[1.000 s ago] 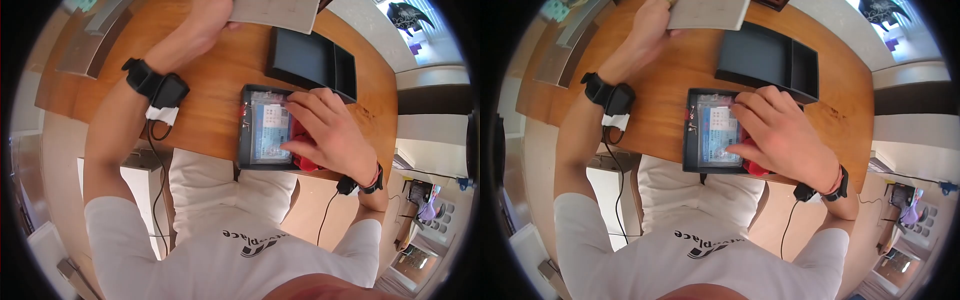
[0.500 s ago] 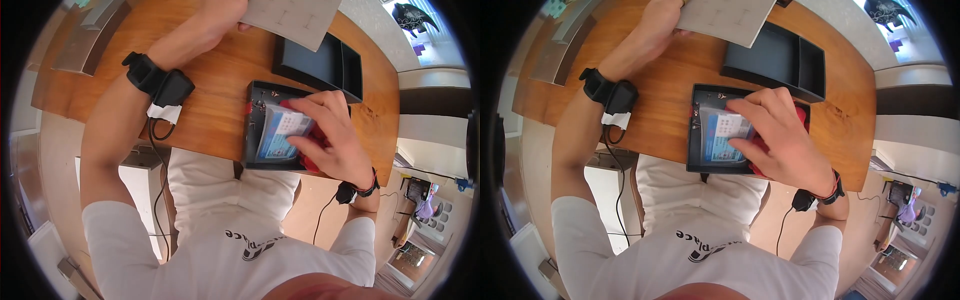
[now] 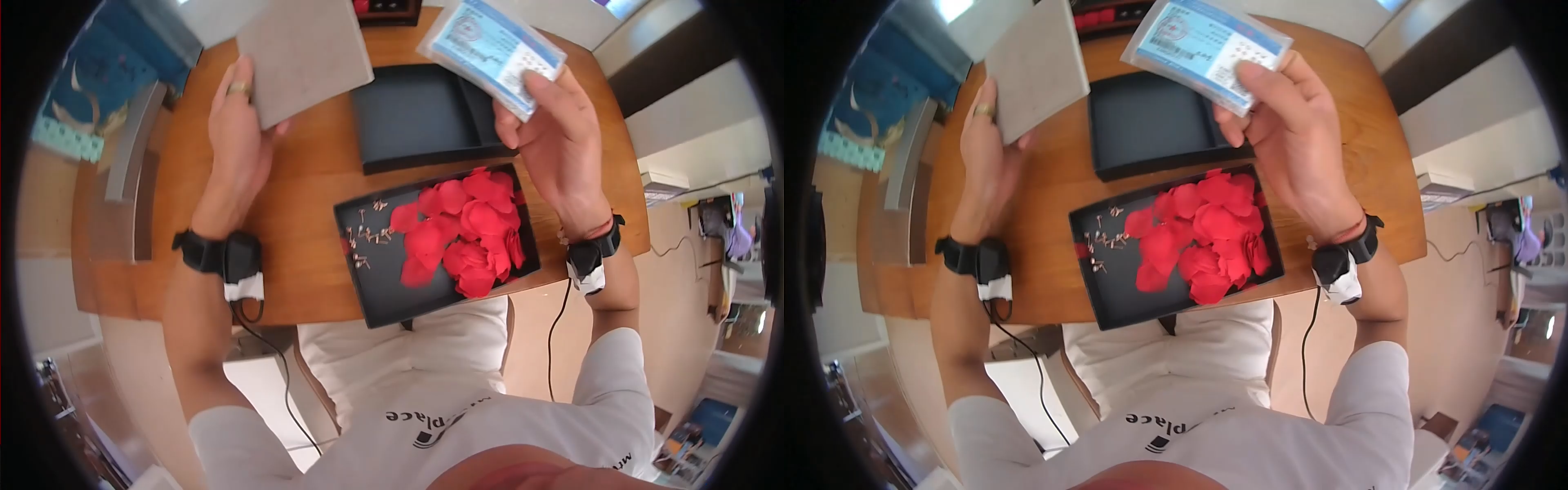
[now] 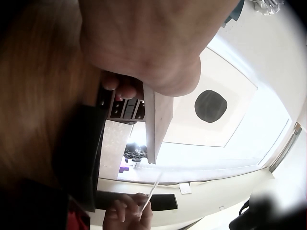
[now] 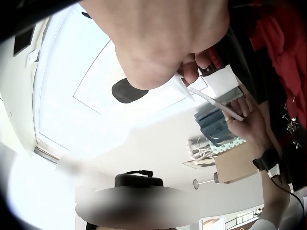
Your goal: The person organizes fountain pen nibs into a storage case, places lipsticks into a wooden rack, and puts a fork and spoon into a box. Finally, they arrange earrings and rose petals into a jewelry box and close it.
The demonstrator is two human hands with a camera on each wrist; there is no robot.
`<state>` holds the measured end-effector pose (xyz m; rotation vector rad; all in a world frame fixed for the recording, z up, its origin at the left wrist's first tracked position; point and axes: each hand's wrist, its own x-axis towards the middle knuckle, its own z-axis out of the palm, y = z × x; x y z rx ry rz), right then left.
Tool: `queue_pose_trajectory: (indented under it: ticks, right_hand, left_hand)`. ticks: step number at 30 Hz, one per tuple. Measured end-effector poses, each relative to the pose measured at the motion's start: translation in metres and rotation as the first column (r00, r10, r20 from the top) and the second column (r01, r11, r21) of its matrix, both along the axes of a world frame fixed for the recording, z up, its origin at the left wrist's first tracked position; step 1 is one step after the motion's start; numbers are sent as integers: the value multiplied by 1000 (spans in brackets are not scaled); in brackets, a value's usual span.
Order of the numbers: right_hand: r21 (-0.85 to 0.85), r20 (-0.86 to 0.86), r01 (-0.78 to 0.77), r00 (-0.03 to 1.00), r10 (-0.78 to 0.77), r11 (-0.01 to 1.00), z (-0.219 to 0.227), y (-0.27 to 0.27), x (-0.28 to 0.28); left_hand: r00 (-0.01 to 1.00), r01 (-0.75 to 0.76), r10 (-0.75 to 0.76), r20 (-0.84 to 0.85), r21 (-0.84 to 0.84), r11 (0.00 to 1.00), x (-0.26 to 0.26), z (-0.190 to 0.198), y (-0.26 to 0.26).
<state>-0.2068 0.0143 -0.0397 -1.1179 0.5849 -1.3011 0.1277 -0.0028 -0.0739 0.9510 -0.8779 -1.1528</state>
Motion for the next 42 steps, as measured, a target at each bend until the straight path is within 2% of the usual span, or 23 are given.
queue_pose_trajectory:
  ticks: [2, 4, 8, 11, 13, 14, 16, 17, 19, 20, 22, 26, 28, 30, 32, 33, 34, 36, 37, 39, 40, 42]
  right_hand:
    - [-25, -1, 8, 1000, -8, 1000, 1, -2, 0]
    - [-34, -5, 40, 999, -40, 999, 3, -1, 2]
    - [-34, -3, 78, 997, -78, 996, 4, 3, 3]
    - [-41, -17, 89, 996, -90, 995, 3, 0, 0]
    - [-41, -132, 49, 990, -54, 998, -2, -6, -7]
    - [-39, -122, 50, 991, -54, 998, -4, -7, -8]
    - [35, -245, 61, 968, -51, 997, 1, -6, -7]
    - [44, -239, 57, 970, -45, 997, 5, -3, -3]
    - [65, -362, 155, 924, -122, 986, 10, 3, 6]
    - [69, -355, 151, 928, -117, 986, 6, 2, 6]
    - [-126, -425, 226, 867, -259, 966, -3, -2, 4]
    - [-217, -508, 206, 811, -291, 954, -14, -8, -4]
    - [-577, -678, 8, 553, -484, 817, -13, -7, -4]
    - [-578, -695, -10, 529, -487, 816, -16, 2, 4]
    - [-724, -605, -63, 538, -588, 687, -30, 2, 11]
    - [-692, -694, -174, 427, -580, 701, -25, 7, 9]
    - [-694, -693, -175, 426, -582, 698, -23, 9, 7]
    - [-618, -750, -275, 488, -447, 737, -19, 11, 5]
    - [-626, -744, -277, 493, -451, 729, -16, 13, 5]
    - [-657, -677, -97, 513, -528, 747, -9, 18, 8]
    - [-664, -668, -99, 525, -528, 741, -8, 16, 9]
    - [-759, -622, -147, 452, -639, 635, -6, 11, 8]
  left_hand:
    - [999, 11, -10, 50, -16, 1000, -2, 2, 1]
    - [998, -52, 51, 38, 21, 998, -4, 4, 2]
    - [999, -13, 13, 51, 1, 1000, -6, 4, 5]
    - [998, -46, 45, 38, 30, 999, -9, 7, 6]
    - [998, -23, 22, 54, 18, 1000, -8, 8, 6]
    - [998, -22, 21, 64, 19, 1000, -8, 7, 5]
    - [995, -32, 32, 90, 3, 999, -11, 5, 5]
    - [995, -36, 35, 96, 11, 999, -11, 3, 6]
    - [995, 19, -19, 101, -5, 1000, -11, -1, 6]
    - [994, 16, -16, 109, -2, 1000, -9, -2, 5]
    - [993, 67, -65, 102, -13, 998, -8, -4, 5]
    - [992, 22, -21, 121, -5, 1000, -13, -3, 6]
    - [993, 38, -35, 114, -24, 999, -14, -3, 6]
    - [994, 28, -27, 107, -12, 1000, -15, -3, 6]
    - [995, 17, -17, 98, 0, 1000, -13, -4, 5]
    - [994, 40, -39, 107, -7, 999, -12, -6, 5]
    - [991, 64, -61, 115, -17, 998, -11, -6, 4]
    - [986, 70, -66, 151, -19, 997, -14, -6, 6]
    - [980, 72, -68, 189, -18, 997, -15, -5, 7]
    - [974, 79, -72, 217, -23, 997, -21, -2, 9]
    - [968, 95, -88, 237, -18, 995, -22, -1, 11]
    - [954, 132, -121, 275, -24, 991, -22, 3, 14]
